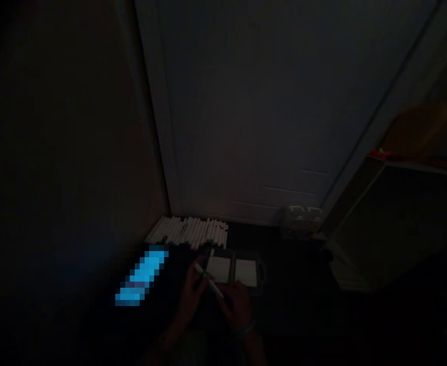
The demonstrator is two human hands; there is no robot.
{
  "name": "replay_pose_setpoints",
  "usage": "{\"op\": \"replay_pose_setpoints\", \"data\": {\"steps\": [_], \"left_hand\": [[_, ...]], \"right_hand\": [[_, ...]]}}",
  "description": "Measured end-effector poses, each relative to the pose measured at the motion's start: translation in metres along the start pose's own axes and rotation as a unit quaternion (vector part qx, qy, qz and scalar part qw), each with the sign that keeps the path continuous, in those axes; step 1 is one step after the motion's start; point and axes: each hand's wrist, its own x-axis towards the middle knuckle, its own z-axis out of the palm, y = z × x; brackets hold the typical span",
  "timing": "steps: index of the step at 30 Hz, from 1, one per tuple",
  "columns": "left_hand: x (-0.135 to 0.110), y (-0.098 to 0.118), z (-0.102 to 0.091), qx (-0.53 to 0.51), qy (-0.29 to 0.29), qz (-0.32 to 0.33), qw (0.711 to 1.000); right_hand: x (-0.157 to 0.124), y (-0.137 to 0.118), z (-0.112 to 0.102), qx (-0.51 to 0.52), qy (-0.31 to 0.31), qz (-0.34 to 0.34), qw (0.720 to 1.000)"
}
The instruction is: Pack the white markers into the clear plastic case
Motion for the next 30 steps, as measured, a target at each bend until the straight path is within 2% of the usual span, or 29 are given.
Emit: {"op": "replay_pose_setpoints", "data": {"steps": [3, 8, 12, 14, 22, 27, 30], "left_hand": [[0.0, -0.003, 0.0, 0.03, 0.028, 0.012, 0.999], [0.002, -0.014, -0.006, 0.163, 0.042, 0.045, 0.985], [0.003, -0.013, -0.007, 0.191, 0.029, 0.064, 0.979], [0.003, -0.01, -0.007, 0.198, 0.026, 0.069, 0.977], [0.003, -0.011, -0.008, 0.204, 0.043, 0.064, 0.976], [0.006, -0.016, -0.006, 0.21, 0.046, 0.06, 0.975], [0.008, -0.017, -0.004, 0.249, 0.023, 0.067, 0.966]], "right_hand": [[-0.001, 0.003, 0.0, 0.035, 0.023, 0.024, 0.999], [-0.001, 0.005, -0.003, 0.105, 0.025, 0.058, 0.992], [-0.001, 0.008, -0.006, 0.139, 0.063, 0.09, 0.984], [-0.002, 0.008, -0.006, 0.143, 0.061, 0.091, 0.984], [-0.003, 0.006, -0.008, 0.125, 0.031, 0.062, 0.99], [-0.004, 0.0, -0.008, 0.091, 0.022, 0.008, 0.996], [-0.004, -0.002, -0.007, 0.077, 0.005, -0.026, 0.997]]}}
